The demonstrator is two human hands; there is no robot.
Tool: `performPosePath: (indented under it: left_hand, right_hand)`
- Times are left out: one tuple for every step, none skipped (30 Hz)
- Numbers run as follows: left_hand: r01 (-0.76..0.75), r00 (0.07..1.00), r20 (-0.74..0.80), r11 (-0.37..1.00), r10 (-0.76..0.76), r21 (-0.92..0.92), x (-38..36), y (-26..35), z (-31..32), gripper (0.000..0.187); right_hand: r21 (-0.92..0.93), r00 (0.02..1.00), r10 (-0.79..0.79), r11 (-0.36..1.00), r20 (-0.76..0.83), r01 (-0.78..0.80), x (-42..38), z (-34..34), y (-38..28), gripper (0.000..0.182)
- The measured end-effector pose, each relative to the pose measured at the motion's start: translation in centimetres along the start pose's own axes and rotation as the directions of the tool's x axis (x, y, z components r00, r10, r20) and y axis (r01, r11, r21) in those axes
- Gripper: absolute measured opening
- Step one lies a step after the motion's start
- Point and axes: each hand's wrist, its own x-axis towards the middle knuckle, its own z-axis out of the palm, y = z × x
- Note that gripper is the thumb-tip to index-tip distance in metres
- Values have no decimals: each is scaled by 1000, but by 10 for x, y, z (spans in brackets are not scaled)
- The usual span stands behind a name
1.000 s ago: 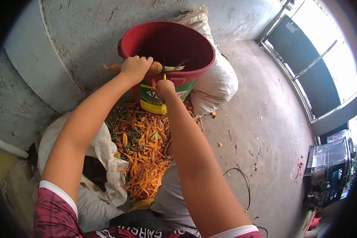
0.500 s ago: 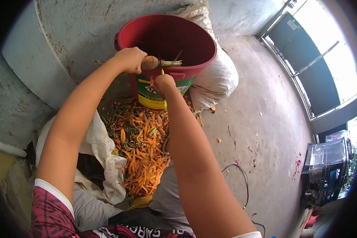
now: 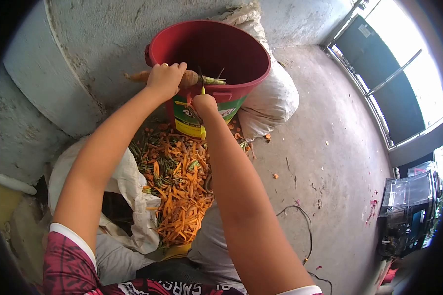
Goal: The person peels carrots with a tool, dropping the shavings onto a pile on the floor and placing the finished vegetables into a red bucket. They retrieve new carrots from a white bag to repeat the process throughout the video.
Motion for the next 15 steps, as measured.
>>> performPosePath:
  left_hand:
    - [-5, 1000, -14, 1000, 5, -25, -5, -2, 4, 34]
    - [-10, 1000, -27, 999, 8, -52, -7, -4, 9, 33]
    - [41, 995, 99, 993, -30, -111, -8, -4, 2, 33]
    - [22, 993, 115, 991, -7, -132, -7, -6, 0, 32]
    - [4, 991, 132, 988, 17, -153, -7, -11, -1, 31]
    - [-14, 988, 150, 985, 40, -173, -6, -13, -3, 31]
    - [-7, 986, 163, 982, 38, -188, -4, -15, -5, 30]
    - [2, 984, 177, 979, 35, -202, -3, -17, -6, 30]
    - [8, 981, 192, 976, 35, -218, -1, -18, -5, 30]
    - [14, 977, 209, 963, 44, -268, 2, -21, -1, 31]
    - [21, 973, 224, 948, 53, -318, 5, -26, 3, 32]
    - [31, 969, 239, 931, 61, -364, 6, -28, 1, 33]
    - [22, 951, 289, 905, 113, -424, 7, -29, -1, 34]
    - [15, 927, 336, 876, 168, -482, 10, -30, -3, 35]
    - [13, 898, 376, 843, 226, -538, 11, -30, -6, 36]
  right_hand:
    - [77, 1000, 18, 997, -18, -16, 2, 3, 1, 23]
    - [38, 1000, -24, 999, -11, 24, 5, 4, 3, 21]
    - [-70, 998, -57, 996, 23, 58, -1, 1, 1, 21]
    - [-174, 994, -90, 980, 57, 98, -16, -4, -6, 22]
    - [-339, 987, -104, 930, 121, 140, -30, -12, -13, 24]
    - [-416, 980, -135, 891, 145, 184, -33, -13, -14, 26]
    - [-488, 972, -165, 843, 168, 227, -37, -15, -16, 27]
    - [-488, 964, -221, 831, 151, 267, -32, -11, -12, 27]
    - [-500, 960, -242, 819, 140, 280, -32, -10, -13, 26]
    - [-513, 956, -264, 807, 129, 292, -33, -10, -14, 24]
    - [-538, 959, -255, 794, 127, 283, -32, -10, -17, 21]
    - [-460, 973, -210, 858, 93, 229, -33, -9, -20, 20]
    - [-374, 985, -164, 911, 58, 174, -34, -8, -23, 20]
    - [-160, 998, -65, 985, 10, 65, -36, -5, -26, 20]
    - [68, 999, 45, 997, -15, -44, -36, -3, -26, 21]
